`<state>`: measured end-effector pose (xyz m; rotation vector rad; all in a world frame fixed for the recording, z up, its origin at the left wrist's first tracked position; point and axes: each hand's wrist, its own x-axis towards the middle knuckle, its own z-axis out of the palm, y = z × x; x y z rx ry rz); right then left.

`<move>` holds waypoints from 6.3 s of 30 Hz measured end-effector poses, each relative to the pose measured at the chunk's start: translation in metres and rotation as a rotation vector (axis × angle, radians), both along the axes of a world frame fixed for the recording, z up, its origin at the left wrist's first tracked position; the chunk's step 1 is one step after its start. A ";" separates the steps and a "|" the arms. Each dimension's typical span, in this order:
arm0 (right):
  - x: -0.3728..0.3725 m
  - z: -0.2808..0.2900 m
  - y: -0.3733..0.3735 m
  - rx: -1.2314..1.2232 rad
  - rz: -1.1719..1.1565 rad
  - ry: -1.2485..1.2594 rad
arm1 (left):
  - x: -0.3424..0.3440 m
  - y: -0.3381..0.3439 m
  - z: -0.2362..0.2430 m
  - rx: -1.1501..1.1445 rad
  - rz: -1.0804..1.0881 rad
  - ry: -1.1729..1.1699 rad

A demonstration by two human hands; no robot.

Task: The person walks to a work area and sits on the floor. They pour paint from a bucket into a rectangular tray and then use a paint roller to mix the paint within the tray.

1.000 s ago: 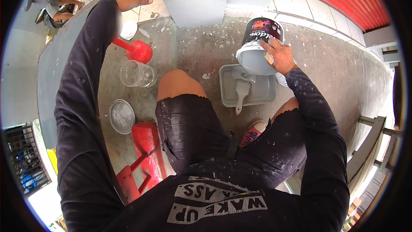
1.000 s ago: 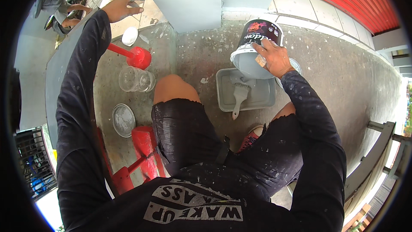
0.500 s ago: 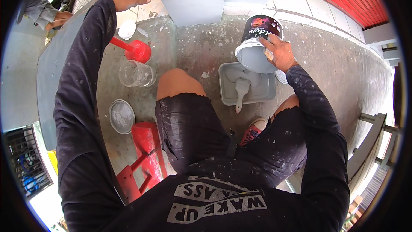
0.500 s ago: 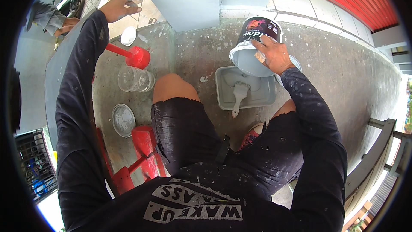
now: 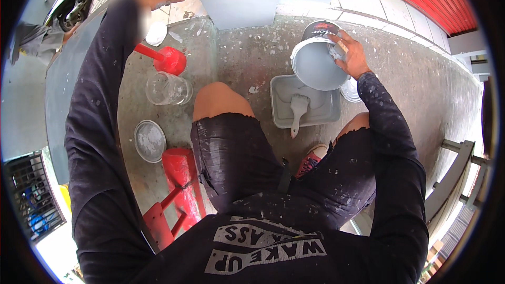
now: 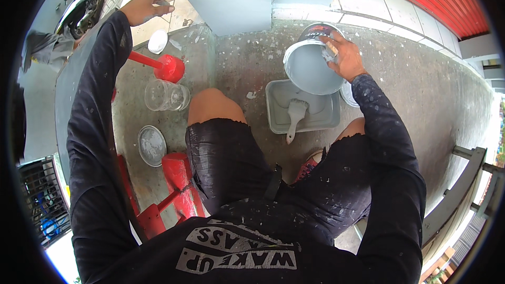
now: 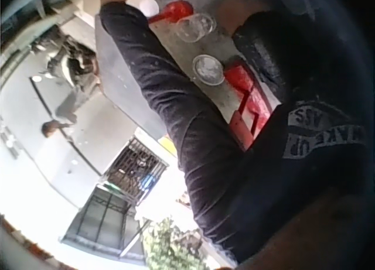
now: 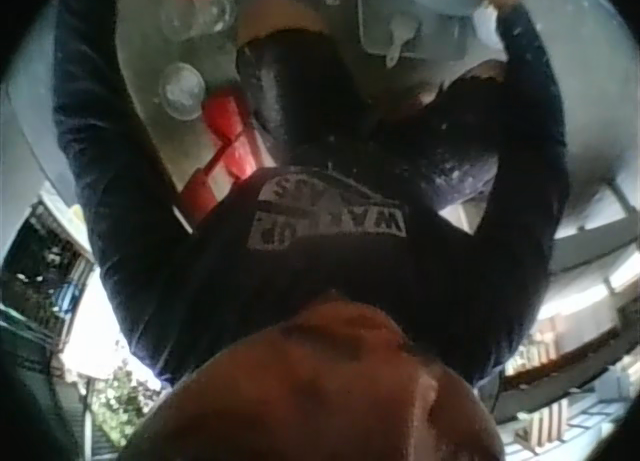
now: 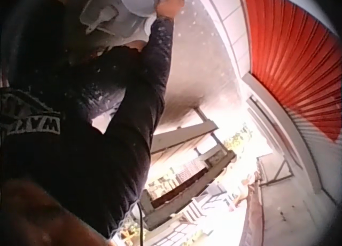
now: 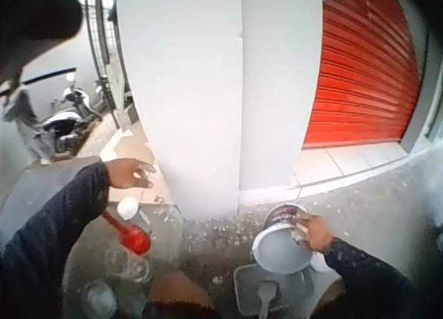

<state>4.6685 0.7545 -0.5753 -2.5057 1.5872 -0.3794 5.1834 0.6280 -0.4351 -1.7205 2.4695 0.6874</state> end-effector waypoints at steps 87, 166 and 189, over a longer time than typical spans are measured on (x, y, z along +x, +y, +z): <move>-0.014 -0.057 -0.147 0.617 -0.133 -0.679 | -0.007 0.008 0.008 -0.049 0.024 -0.049; 0.125 -0.006 0.044 0.300 -0.442 0.288 | -0.007 0.019 0.017 -0.064 -0.003 0.062; 0.152 -0.020 0.005 0.841 -1.104 -1.976 | -0.014 0.019 0.018 -0.135 -0.038 0.038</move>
